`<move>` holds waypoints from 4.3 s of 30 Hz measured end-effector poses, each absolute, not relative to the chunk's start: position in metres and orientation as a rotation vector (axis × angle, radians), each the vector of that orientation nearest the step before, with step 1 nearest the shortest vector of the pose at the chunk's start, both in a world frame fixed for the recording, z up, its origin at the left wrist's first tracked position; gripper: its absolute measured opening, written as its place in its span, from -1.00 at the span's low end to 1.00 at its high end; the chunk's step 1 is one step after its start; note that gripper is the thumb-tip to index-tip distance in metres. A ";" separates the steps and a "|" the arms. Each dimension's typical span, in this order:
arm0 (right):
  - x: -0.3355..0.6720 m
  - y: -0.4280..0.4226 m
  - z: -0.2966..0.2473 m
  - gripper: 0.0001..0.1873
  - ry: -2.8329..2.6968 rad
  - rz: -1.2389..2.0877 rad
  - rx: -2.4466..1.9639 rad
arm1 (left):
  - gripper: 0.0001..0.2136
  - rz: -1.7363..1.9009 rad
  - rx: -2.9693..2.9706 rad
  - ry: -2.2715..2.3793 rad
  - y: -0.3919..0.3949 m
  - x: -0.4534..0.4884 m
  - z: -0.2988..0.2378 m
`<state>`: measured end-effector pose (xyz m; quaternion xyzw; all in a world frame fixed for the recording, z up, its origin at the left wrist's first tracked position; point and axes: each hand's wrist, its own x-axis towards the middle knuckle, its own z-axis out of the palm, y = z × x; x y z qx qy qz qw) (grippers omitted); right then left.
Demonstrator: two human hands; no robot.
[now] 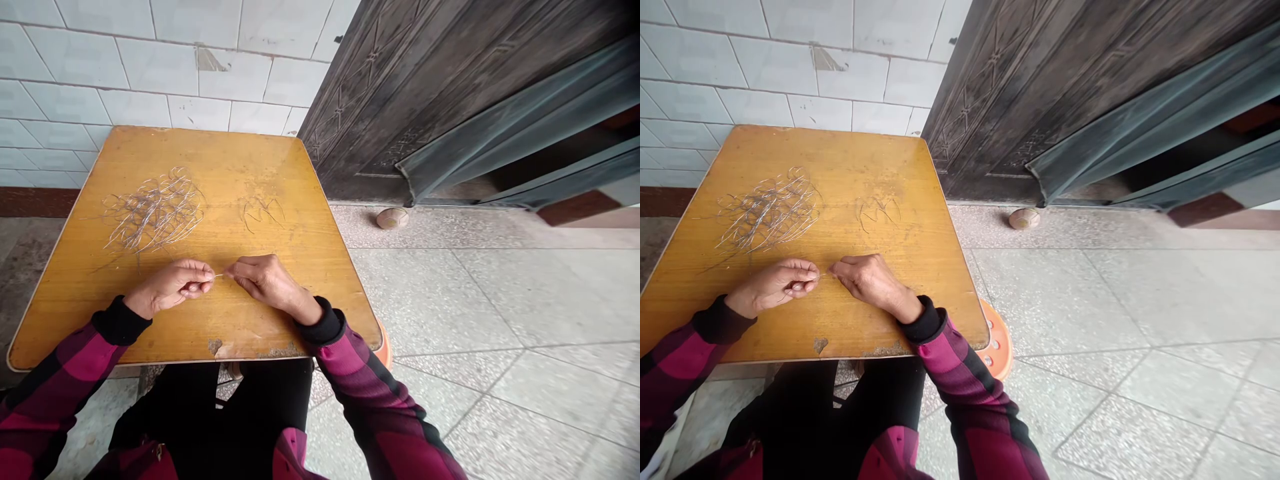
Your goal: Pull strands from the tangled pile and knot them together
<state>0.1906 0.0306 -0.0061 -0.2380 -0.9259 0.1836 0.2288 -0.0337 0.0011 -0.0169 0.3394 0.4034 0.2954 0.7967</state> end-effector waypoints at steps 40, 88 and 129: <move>0.164 0.001 -0.030 -0.74 -2.505 0.259 -1.132 | -0.86 1.175 0.346 0.838 0.004 -0.034 -0.018; 0.155 0.005 -0.033 -0.68 -2.385 0.074 -1.140 | -0.85 1.043 0.828 1.192 -0.005 -0.023 -0.014; 0.179 0.037 -0.006 -0.73 -2.712 -0.269 -0.486 | -0.91 0.640 1.284 1.262 -0.003 -0.029 -0.014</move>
